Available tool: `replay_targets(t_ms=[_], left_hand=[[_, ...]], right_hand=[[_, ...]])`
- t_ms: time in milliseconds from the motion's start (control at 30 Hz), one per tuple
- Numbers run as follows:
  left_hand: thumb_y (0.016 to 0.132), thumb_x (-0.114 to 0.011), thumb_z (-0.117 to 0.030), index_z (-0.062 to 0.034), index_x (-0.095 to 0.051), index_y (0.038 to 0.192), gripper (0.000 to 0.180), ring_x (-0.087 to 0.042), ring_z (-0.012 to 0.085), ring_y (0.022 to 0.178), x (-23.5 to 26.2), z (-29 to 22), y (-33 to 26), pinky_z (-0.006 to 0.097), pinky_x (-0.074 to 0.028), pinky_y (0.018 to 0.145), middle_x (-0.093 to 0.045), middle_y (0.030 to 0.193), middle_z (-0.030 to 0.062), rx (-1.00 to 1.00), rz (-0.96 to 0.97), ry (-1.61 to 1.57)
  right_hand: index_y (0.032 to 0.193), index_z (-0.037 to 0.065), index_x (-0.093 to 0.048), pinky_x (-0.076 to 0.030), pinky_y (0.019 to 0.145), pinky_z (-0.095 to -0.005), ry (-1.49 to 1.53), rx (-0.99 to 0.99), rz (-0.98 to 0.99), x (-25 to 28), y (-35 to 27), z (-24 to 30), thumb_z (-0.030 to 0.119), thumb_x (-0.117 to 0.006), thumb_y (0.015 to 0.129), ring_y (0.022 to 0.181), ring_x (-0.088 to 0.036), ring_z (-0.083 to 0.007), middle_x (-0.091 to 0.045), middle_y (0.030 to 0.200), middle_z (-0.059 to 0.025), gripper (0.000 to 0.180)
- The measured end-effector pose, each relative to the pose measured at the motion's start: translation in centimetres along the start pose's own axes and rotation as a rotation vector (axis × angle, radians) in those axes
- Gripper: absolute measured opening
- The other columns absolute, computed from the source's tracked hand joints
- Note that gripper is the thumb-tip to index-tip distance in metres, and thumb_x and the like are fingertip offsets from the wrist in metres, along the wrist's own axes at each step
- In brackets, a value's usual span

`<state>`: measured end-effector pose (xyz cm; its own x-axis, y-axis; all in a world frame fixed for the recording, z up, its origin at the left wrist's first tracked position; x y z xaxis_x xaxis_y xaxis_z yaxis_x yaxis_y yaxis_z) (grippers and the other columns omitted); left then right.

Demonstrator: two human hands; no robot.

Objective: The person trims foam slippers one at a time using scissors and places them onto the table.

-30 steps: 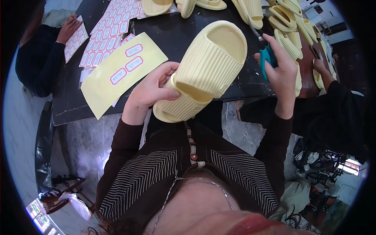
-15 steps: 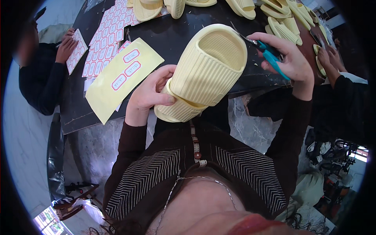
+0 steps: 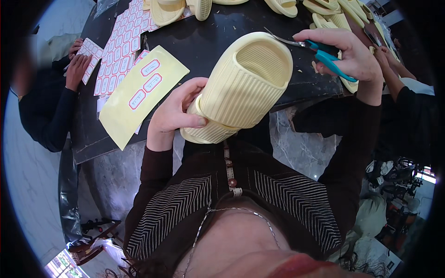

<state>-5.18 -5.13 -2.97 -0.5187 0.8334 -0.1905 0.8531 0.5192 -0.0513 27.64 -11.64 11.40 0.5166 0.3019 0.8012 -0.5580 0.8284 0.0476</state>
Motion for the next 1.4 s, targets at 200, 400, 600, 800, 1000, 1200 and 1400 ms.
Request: replay_targets(t_ms=[200, 400, 600, 800, 1000, 1200, 1400], left_hand=[[0.056, -0.082, -0.014, 0.0023, -0.047, 0.133, 0.086, -0.052, 0.017, 0.12, 0.1, 0.0, 0.0, 0.03, -0.036, 0.106, -0.057, 0.124, 0.0073, 0.006, 0.001, 0.0], [0.055, -0.082, -0.011, 0.0014, -0.048, 0.133, 0.085, -0.053, 0.0165, 0.118, 0.1, 0.3, 0.1, 0.03, -0.037, 0.105, -0.057, 0.122, 0.0062, 0.006, -0.008, 0.01], [0.055, -0.082, -0.011, 0.0017, -0.048, 0.132, 0.085, -0.053, 0.0163, 0.116, 0.1, 0.3, 0.1, 0.03, -0.038, 0.104, -0.057, 0.12, 0.0061, 0.015, -0.011, 0.026], [0.056, -0.082, -0.012, 0.0023, -0.049, 0.132, 0.084, -0.053, 0.0163, 0.115, -0.2, 0.2, 0.1, 0.03, -0.039, 0.103, -0.057, 0.119, 0.0063, 0.009, 0.001, 0.029], [0.061, -0.081, -0.016, 0.0039, -0.048, 0.132, 0.081, -0.055, 0.0174, 0.115, 0.1, 0.5, 0.8, 0.03, -0.041, 0.102, -0.058, 0.12, 0.0082, -0.018, -0.016, -0.018], [0.079, -0.075, -0.023, 0.0101, -0.048, 0.129, 0.066, -0.062, 0.0207, 0.111, 1.5, 1.2, 1.2, 0.032, -0.048, 0.098, -0.061, 0.122, 0.0163, -0.012, -0.109, -0.39], [0.09, -0.067, -0.023, 0.0123, -0.05, 0.127, 0.054, -0.064, 0.0244, 0.111, 2.5, 2.5, 1.9, 0.034, -0.05, 0.098, -0.062, 0.123, 0.0205, -0.073, -0.076, -0.629]], right_hand=[[0.132, 0.007, -0.059, -0.051, 0.059, -0.0208, -0.032, 0.045, -0.009, 0.0, -0.2, -0.8, 0.008, -0.073, 0.083, 0.066, -0.062, -0.0074, -0.066, 0.093, -0.004, 0.051], [0.131, 0.009, -0.06, -0.051, 0.058, -0.0215, -0.053, 0.076, -0.015, 0.4, -0.5, -0.3, 0.007, -0.074, 0.082, 0.064, -0.062, -0.0072, -0.067, 0.092, -0.004, 0.051], [0.129, 0.002, -0.059, -0.051, 0.067, -0.0232, -0.187, 0.084, -0.002, 0.6, -0.8, -0.1, 0.012, -0.075, 0.082, 0.073, -0.065, -0.0106, -0.067, 0.092, -0.0066, 0.051], [0.128, 0.003, -0.061, -0.051, 0.067, -0.0249, -0.179, 0.03, -0.003, 0.5, -1.5, 0.0, 0.011, -0.073, 0.082, 0.076, -0.065, -0.0122, -0.067, 0.088, -0.0053, 0.049], [0.131, 0.007, -0.06, -0.05, 0.068, -0.0224, -0.205, 0.02, -0.087, 0.6, -1.7, -1.7, 0.011, -0.072, 0.087, 0.076, -0.062, -0.0088, -0.065, 0.092, -0.0031, 0.046], [0.131, 0.009, -0.061, -0.046, 0.064, -0.0194, -0.216, -0.049, -0.358, -0.6, -1.7, -3.4, 0.011, -0.072, 0.088, 0.073, -0.054, -0.0034, -0.06, 0.09, 0.0019, 0.045], [0.127, 0.008, -0.063, -0.045, 0.061, -0.0211, 0.087, -0.486, -0.453, -4.9, -1.7, -6.1, 0.005, -0.072, 0.084, 0.068, -0.053, -0.0042, -0.061, 0.083, 0.0043, 0.044]])
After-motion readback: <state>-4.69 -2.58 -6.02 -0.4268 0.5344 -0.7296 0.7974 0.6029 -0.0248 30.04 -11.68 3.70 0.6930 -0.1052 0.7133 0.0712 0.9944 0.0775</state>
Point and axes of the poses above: each hand's wrist, its own y-axis towards the middle knuckle, its own x-axis out of the back of the hand, z = x × y, the point moved 3 cm from there along y, towards the middle knuckle
